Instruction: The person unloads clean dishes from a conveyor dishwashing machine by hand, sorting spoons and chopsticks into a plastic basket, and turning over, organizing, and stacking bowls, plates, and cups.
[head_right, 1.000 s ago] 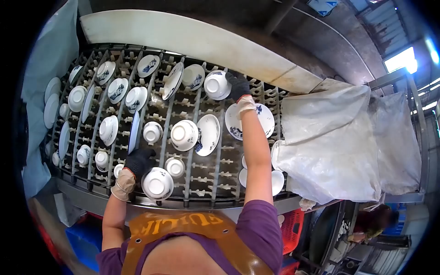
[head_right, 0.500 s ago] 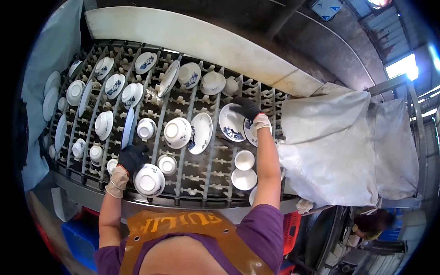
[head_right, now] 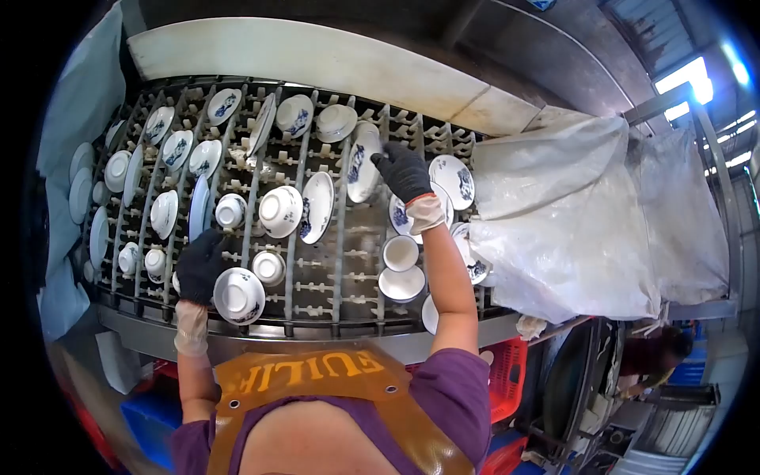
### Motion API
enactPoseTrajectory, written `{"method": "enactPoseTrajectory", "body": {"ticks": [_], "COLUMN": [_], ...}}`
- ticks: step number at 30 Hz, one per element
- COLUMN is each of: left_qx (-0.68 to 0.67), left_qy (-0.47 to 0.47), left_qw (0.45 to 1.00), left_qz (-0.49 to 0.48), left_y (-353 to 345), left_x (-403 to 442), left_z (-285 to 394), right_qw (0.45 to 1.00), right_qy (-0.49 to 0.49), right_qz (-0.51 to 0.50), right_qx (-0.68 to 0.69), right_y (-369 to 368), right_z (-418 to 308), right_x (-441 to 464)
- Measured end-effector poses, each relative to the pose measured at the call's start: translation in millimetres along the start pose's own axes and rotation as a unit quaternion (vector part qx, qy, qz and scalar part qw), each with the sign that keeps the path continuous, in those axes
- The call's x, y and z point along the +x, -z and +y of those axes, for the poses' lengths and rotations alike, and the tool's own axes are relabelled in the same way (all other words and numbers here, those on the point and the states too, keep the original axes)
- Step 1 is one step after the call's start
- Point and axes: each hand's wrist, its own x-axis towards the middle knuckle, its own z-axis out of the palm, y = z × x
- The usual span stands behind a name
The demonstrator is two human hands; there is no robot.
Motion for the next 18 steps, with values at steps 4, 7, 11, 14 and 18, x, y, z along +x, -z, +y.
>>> {"method": "enactPoseTrajectory", "body": {"ticks": [4,7,11,14,18], "left_qx": [-0.068,0.039,0.142,0.189,0.163], "left_qy": [-0.006,-0.036,0.05,0.004,0.039], "left_qw": [0.998,0.995,0.983,0.981,0.986], "left_qz": [0.009,-0.079,-0.102,-0.044,0.012], "left_y": [33,21,-12,-13,-10], "left_x": [-36,-63,-86,-83,-69], "left_z": [53,55,39,36,7], "right_qw": [0.996,0.97,0.977,0.981,0.987], "right_qy": [0.046,-0.009,-0.041,-0.003,0.067], "right_qz": [-0.044,-0.156,-0.044,0.171,-0.144], "right_qx": [-0.066,-0.188,-0.205,-0.091,-0.033], "right_y": [23,21,55,42,27], "right_z": [65,133,81,82,74], "right_x": [3,12,10,20,-16]}}
